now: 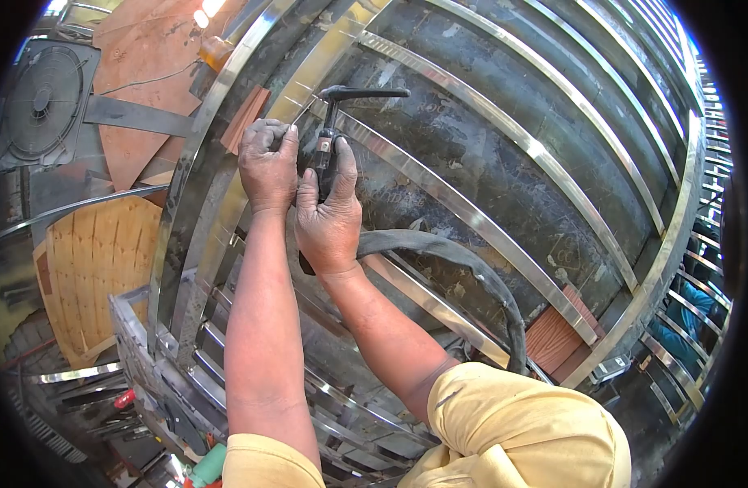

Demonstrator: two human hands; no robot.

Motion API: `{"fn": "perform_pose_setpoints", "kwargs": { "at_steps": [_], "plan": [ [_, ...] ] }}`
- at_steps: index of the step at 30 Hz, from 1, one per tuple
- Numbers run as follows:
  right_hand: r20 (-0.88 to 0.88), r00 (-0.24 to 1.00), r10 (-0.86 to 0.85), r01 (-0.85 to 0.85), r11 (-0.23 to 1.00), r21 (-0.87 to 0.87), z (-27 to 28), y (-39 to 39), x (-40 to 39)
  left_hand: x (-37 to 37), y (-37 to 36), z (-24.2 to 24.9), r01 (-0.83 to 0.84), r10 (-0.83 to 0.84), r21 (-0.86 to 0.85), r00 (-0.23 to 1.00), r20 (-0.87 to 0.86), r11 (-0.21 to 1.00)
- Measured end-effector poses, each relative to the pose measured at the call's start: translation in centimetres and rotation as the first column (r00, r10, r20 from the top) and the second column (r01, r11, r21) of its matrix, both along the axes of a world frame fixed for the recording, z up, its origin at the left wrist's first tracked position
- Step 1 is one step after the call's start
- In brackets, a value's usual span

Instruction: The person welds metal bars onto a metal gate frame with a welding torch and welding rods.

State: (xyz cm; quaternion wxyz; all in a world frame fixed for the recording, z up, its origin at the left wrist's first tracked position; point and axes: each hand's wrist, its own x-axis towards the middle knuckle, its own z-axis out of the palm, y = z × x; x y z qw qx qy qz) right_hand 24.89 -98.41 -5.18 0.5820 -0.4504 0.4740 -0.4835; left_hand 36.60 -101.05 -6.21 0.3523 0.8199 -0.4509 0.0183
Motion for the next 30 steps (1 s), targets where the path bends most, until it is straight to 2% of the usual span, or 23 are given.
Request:
{"fn": "perform_pose_setpoints", "kwargs": {
  "at_steps": [30],
  "plan": [
    [0.021, 0.999, 0.026, -0.026, 0.999, 0.026, 0.41, -0.30, -0.16, -0.14, -0.16, 0.28, -0.039, 0.038, 0.028, 0.999, 0.038, 0.999]
  ]
}}
